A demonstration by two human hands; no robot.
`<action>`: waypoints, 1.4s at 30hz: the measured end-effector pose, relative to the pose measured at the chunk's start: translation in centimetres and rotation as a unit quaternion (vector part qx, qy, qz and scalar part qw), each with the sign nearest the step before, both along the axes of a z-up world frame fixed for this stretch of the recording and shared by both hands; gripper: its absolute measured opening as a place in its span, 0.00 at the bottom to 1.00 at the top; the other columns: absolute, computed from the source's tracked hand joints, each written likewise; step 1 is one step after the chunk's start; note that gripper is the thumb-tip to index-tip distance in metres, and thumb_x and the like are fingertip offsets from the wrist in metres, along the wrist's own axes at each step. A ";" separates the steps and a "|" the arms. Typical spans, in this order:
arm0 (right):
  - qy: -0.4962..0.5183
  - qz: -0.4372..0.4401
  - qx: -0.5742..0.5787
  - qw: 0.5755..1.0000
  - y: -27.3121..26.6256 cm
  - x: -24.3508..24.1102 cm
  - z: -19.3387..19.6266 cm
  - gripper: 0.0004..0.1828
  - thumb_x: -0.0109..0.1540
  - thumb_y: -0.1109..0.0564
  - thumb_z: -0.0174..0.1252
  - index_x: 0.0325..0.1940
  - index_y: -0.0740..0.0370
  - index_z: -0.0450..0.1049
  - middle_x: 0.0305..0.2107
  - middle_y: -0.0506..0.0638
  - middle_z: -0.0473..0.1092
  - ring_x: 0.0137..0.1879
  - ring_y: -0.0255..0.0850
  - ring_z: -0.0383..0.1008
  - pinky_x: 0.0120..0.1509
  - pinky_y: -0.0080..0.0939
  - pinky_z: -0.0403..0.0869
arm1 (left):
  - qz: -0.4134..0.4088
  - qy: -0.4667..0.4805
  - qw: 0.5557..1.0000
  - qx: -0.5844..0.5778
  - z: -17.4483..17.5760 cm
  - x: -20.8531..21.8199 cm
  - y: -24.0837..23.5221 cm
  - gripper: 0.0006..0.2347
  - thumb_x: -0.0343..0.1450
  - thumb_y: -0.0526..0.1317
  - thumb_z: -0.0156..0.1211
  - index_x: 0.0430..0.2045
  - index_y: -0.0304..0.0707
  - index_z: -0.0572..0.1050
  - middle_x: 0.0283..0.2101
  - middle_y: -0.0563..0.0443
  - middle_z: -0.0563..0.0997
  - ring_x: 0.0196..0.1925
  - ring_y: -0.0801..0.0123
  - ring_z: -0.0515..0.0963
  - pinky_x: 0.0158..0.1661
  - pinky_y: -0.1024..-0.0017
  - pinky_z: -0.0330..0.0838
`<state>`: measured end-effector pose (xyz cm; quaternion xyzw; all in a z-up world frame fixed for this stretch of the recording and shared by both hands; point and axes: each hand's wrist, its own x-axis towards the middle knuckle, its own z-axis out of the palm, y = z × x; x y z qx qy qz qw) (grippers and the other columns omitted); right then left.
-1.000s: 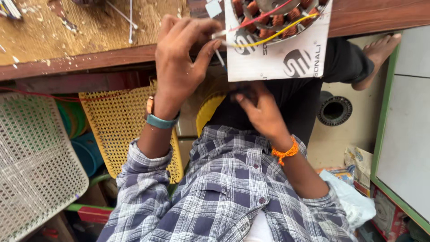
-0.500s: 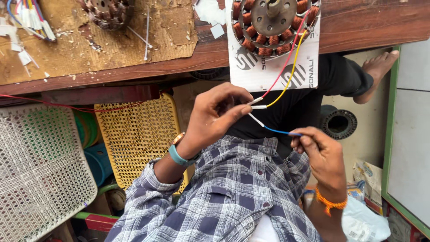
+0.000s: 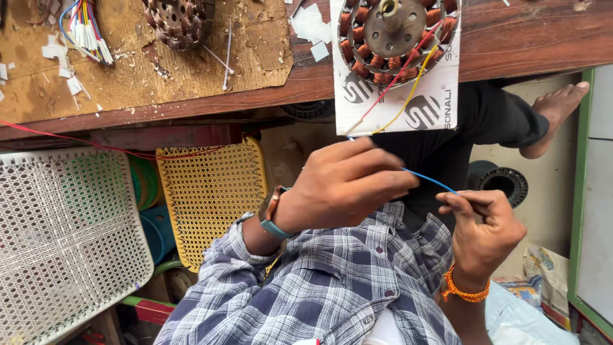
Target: The person works on a stator assembly, using a screwdriver to adjust copper windings and then connecting colored wires to the terminals. They use pliers to strip wire insulation and secure connections. The task involves precise hand manipulation of small electrical components.
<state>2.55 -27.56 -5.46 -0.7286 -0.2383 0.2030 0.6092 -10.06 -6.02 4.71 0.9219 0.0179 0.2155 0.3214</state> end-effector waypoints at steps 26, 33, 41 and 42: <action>-0.341 0.171 0.022 0.924 12.6 5.7 4.3 0.03 0.71 0.70 0.60 0.48 0.71 0.74 0.41 0.57 0.74 0.44 0.44 0.77 0.51 0.38 0.75 | 0.016 -0.065 0.967 0.247 -4.4 0.3 8.9 0.12 0.73 0.40 0.66 0.49 0.46 0.75 0.30 0.58 0.73 0.29 0.71 0.76 0.29 0.70 0.69; -0.275 0.176 0.043 0.944 13.1 6.0 3.6 0.07 0.72 0.72 0.56 0.54 0.73 0.74 0.45 0.57 0.75 0.50 0.43 0.79 0.57 0.39 0.76 | -0.028 -0.037 0.933 0.358 -7.4 1.1 12.0 0.19 0.75 0.39 0.60 0.63 0.51 0.72 0.35 0.61 0.72 0.33 0.74 0.75 0.31 0.73 0.69; -0.216 0.148 0.041 0.964 13.3 5.9 4.4 0.07 0.72 0.70 0.56 0.53 0.72 0.74 0.44 0.56 0.75 0.47 0.40 0.77 0.54 0.36 0.75 | -0.053 -0.105 0.903 0.413 -7.1 2.1 11.8 0.15 0.74 0.35 0.61 0.56 0.40 0.77 0.31 0.62 0.71 0.32 0.77 0.74 0.31 0.77 0.67; -0.206 0.147 0.041 0.967 13.3 5.9 4.4 0.07 0.72 0.69 0.56 0.54 0.71 0.75 0.44 0.55 0.75 0.46 0.39 0.77 0.53 0.36 0.75 | -0.052 -0.109 0.902 0.415 -7.1 2.2 11.7 0.14 0.74 0.34 0.61 0.55 0.38 0.77 0.32 0.61 0.72 0.33 0.78 0.75 0.31 0.77 0.67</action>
